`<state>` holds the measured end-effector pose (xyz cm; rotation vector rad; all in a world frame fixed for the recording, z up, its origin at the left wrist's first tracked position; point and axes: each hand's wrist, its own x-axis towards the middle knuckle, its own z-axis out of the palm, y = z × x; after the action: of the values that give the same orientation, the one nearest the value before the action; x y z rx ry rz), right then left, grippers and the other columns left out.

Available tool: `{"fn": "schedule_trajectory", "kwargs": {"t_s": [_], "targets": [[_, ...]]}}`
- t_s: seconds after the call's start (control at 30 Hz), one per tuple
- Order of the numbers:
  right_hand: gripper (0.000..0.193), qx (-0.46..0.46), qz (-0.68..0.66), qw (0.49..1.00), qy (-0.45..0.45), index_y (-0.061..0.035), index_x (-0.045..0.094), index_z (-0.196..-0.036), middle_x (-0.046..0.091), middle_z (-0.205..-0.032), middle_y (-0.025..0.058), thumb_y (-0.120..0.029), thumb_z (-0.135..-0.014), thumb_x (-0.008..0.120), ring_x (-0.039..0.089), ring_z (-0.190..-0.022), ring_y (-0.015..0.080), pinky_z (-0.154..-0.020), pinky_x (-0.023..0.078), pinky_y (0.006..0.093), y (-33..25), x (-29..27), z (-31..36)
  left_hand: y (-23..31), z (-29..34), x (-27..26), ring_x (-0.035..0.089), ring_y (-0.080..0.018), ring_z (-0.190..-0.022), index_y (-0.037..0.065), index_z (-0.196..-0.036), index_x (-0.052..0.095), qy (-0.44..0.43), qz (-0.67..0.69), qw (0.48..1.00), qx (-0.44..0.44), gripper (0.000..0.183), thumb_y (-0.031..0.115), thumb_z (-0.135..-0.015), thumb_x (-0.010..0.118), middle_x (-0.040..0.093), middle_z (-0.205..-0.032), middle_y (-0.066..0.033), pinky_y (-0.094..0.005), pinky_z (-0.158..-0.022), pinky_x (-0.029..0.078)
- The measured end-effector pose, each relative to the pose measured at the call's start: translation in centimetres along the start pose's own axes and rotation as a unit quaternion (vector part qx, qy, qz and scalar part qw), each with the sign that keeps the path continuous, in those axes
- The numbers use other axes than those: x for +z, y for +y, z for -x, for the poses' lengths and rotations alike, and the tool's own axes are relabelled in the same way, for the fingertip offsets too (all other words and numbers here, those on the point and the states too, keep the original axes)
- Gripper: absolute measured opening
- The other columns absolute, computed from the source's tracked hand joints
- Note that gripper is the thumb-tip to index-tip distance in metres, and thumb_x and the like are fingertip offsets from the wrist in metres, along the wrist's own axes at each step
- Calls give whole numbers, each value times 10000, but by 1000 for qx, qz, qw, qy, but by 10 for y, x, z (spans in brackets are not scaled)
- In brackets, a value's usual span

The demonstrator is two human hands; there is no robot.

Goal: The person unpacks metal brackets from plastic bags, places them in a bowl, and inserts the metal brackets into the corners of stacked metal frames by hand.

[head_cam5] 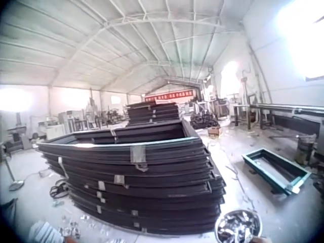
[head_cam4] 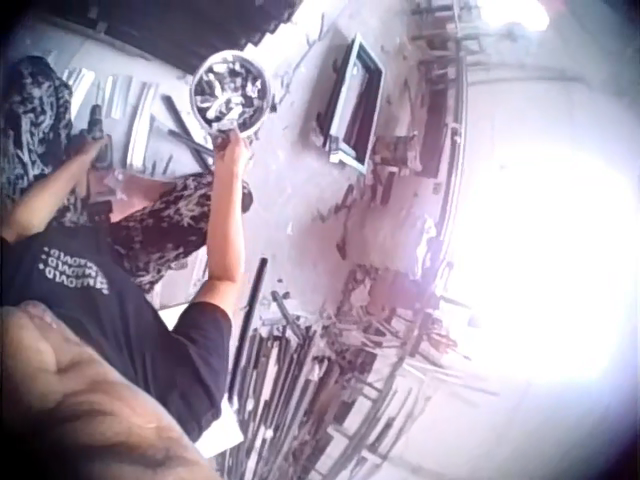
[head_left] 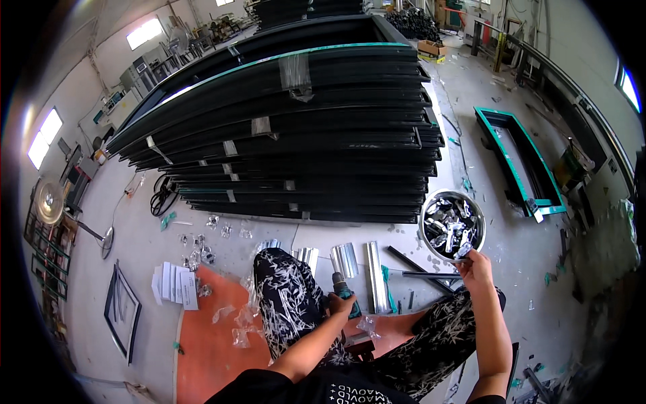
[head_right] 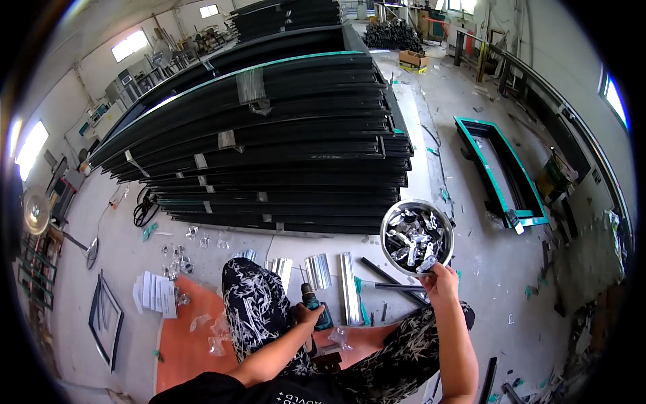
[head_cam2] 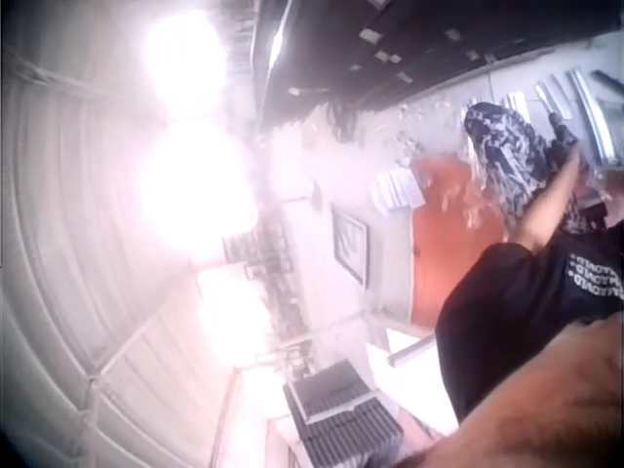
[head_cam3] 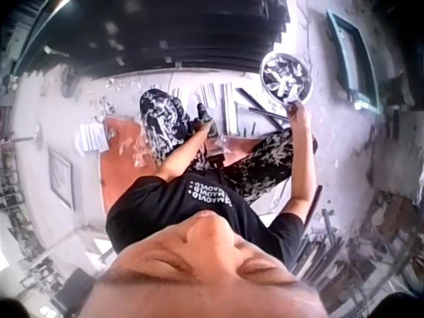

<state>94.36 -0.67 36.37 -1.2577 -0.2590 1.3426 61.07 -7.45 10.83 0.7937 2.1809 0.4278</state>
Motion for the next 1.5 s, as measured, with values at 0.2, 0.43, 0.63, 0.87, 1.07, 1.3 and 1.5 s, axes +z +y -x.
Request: {"fn": "schedule_trajectory", "kwargs": {"t_s": [0.2, 0.43, 0.63, 0.87, 1.07, 1.3, 1.5], "targets": [[123, -20, 101, 993, -54, 1, 603, -975, 671, -841, 86, -37, -870, 553, 671, -693, 187, -565, 579, 315, 6, 28, 10, 42, 12, -53, 576, -393, -1046, -50, -1238, 495, 71, 152, 950, 264, 600, 273, -792, 735, 597, -1120, -245, -431, -904, 460], [186, 53, 166, 982, -75, 23, 607, -1025, 671, -891, 110, -28, -852, 564, 689, -712, 214, -638, 603, 336, 10, 40, 29, 171, 95, -152, 549, -236, -1148, 52, -1309, 441, -351, 421, 815, 189, 678, 520, -869, 659, 530, -1225, -91, -372, -958, 506], [255, 98, 231, 956, -150, 62, 609, -1075, 676, -917, 125, -32, -841, 568, 696, -764, 226, -693, 617, 362, 24, 45, 28, 185, 97, -164, 651, -215, -1002, 92, -1291, 503, -463, 408, 777, 125, 498, 277, -866, 687, 636, -1136, -73, -430, -846, 576], [179, 119, 339, 926, -112, 59, 618, -963, 661, -857, 119, -61, -832, 597, 679, -718, 215, -694, 612, 359, 23, 64, 15, 166, 89, -142, 665, -224, -991, 46, -1240, 526, -447, 434, 781, 48, 450, 170, -840, 689, 653, -1108, -92, -405, -797, 596], [153, 95, 276, 953, -86, 39, 595, -947, 649, -816, 107, -49, -823, 593, 663, -667, 216, -583, 593, 351, 24, 47, -10, 136, 118, -125, 615, -252, -1123, 30, -1350, 426, -542, 432, 716, 80, 591, 363, -917, 650, 595, -1243, -162, -400, -958, 535], [96, 28, 143, 989, -38, 18, 595, -911, 643, -815, 99, -37, -867, 529, 646, -686, 220, -654, 599, 374, 35, 25, -53, 71, 130, -105, 578, -142, -1088, 45, -1289, 534, -583, 361, 716, 127, 393, 261, -969, 609, 617, -1166, -70, -294, -959, 459], [126, -1, 131, 991, -27, -1, 606, -912, 662, -820, 88, -106, -910, 536, 645, -694, 214, -602, 571, 302, 31, 12, -60, 69, 136, -109, 610, -109, -969, 55, -1192, 550, -596, 385, 688, 151, 269, 241, -998, 554, 638, -1044, -26, -275, -830, 488]]}}
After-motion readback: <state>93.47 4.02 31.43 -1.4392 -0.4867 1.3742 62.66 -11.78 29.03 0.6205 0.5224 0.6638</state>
